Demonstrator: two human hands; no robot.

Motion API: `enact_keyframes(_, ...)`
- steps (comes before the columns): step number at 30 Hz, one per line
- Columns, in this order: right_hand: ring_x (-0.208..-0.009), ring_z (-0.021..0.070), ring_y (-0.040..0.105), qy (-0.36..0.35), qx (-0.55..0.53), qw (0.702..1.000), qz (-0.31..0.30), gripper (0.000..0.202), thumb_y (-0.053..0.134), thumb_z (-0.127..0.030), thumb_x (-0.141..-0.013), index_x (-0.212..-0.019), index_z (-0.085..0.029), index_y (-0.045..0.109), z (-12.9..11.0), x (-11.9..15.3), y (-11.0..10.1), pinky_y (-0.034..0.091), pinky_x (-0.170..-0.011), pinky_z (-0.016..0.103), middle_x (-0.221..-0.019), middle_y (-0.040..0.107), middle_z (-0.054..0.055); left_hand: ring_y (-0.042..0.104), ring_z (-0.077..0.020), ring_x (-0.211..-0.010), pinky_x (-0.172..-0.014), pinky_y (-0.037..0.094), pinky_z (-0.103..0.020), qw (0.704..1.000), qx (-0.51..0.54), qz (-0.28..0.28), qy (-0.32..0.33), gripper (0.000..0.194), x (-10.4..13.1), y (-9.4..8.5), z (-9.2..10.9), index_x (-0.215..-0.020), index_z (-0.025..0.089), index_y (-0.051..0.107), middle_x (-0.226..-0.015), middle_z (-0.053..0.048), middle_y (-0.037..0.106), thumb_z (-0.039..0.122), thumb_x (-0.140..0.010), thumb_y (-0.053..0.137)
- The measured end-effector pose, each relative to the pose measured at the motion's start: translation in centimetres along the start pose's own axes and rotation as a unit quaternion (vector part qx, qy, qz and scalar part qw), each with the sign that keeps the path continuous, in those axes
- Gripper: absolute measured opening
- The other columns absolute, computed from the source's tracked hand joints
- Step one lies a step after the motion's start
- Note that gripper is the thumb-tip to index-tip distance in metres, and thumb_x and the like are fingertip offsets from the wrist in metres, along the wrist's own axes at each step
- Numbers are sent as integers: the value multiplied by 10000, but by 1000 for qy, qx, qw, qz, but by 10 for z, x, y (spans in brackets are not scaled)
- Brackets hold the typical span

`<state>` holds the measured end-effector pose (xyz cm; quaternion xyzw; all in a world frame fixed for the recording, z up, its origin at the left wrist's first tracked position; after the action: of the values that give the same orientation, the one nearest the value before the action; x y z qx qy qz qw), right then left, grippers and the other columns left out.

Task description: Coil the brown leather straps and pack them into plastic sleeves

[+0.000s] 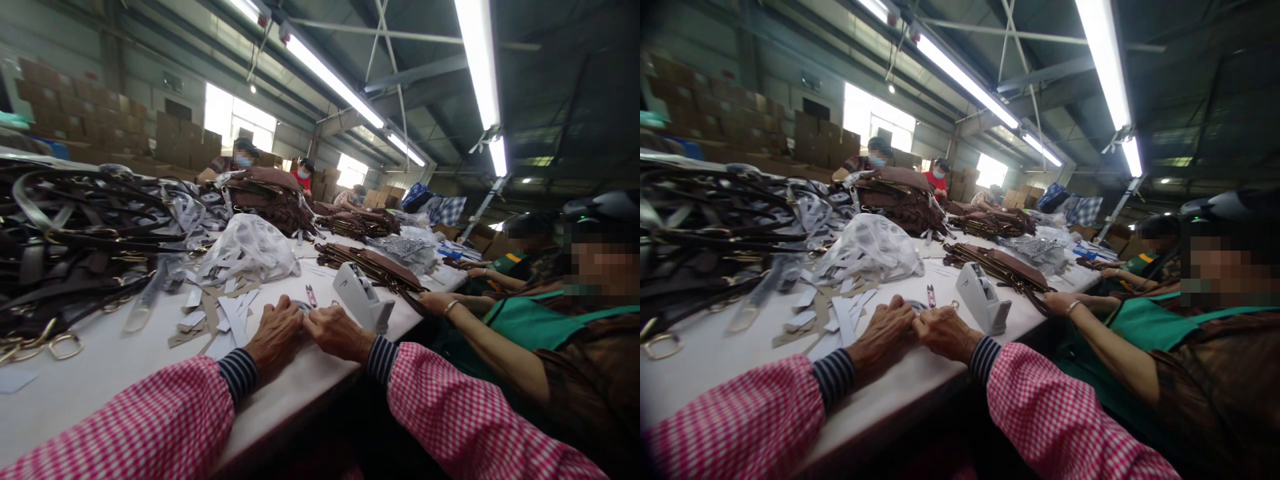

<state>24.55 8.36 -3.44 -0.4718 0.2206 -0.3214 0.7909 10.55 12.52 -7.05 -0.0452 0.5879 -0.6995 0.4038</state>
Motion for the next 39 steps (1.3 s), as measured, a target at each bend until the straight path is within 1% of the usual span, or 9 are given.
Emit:
enact_keyframes(4, -774, 204, 638, 53, -5, 997, 54, 194, 426, -99, -1013, -954, -132, 608, -4, 3, 12, 452, -670, 307, -878, 670, 103, 474, -308, -994, -762, 336, -400, 999, 26, 16, -12, 180, -4, 6, -7, -809, 213, 564, -940, -94, 631, 340, -936, 571)
enact_keyframes(8, -895, 204, 627, 142, -71, 983, 96, 129, 515, -112, -948, -1000, -156, 624, 2, 1, 2, 470, -750, 293, -962, 665, 84, 459, -279, -910, -744, 323, -362, 978, 180, 59, -82, 263, -9, -5, -16, -724, 221, 512, -803, -48, 559, 414, -860, 628)
enact_keyframes(16, -1115, 226, 574, 234, -146, 950, 146, 517, 501, -103, -912, -1421, -189, 501, -3, -5, -17, 526, -884, 309, -1172, 618, 91, 349, -132, -568, -554, 241, -282, 913, 364, 41, -182, 379, -23, -24, -28, -632, 199, 488, -579, 59, 373, 520, -784, 621)
enact_keyframes(20, -1075, 256, 569, 257, -96, 948, 164, 528, 491, -104, -926, -1452, -147, 490, -8, -10, -18, 533, -890, 350, -1157, 620, 118, 426, -139, -565, -527, 307, -258, 870, 449, 13, -203, 354, -23, -25, -27, -682, 174, 577, -601, 31, 476, 518, -726, 651)
enact_keyframes(23, -1049, 277, 550, 271, -71, 942, 186, 529, 482, -101, -930, -1459, -126, 490, -9, -11, -22, 535, -887, 380, -1152, 606, 140, 565, -218, -772, -575, 441, -286, 844, 490, 33, -216, 384, -18, -30, -24, -823, 173, 634, -834, -54, 608, 539, -709, 623)
enact_keyframes(27, -1066, 291, 520, 284, -80, 933, 205, 611, 496, -90, -895, -1503, -128, 444, -12, -9, -22, 541, -894, 405, -1177, 573, 155, 562, -268, -990, -639, 492, -312, 828, 511, 65, -221, 456, -12, -40, -20, -942, 176, 635, -1079, -102, 596, 566, -708, 606)
enact_keyframes(33, -1110, 277, 512, 322, -170, 898, 247, 730, 485, -73, -843, -1555, -192, 380, -19, -2, -15, 518, -984, 421, -1172, 575, 126, 465, -143, -605, -550, 331, -249, 832, 524, -1, -183, 452, -21, -44, -10, -756, 158, 613, -677, 6, 537, 598, -718, 712)
enact_keyframes(36, -1050, 247, 554, 324, -261, 870, 266, 818, 475, -51, -804, -1588, -226, 321, -19, 2, -12, 506, -987, 398, -1111, 626, 87, 415, -117, -569, -554, 298, -248, 830, 537, -15, -151, 475, -24, -44, -7, -748, 156, 604, -640, 28, 503, 620, -747, 705)
enact_keyframes(39, -861, 194, 594, 323, -383, 829, 250, 863, 513, -69, -780, -1601, -226, 297, -17, 5, -10, 525, -856, 319, -956, 647, 29, 417, -114, -573, -566, 290, -252, 827, 544, -22, -137, 463, -25, -43, -5, -762, 146, 615, -651, 22, 526, 599, -765, 707)
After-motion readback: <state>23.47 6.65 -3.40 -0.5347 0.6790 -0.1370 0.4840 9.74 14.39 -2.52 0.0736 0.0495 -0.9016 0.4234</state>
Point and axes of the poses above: each hand's wrist, its own x-axis away from the middle knuckle, its own y-axis out of the palm, z = x × y, the point moved 3 cm from there along -x, towards the middle knuckle
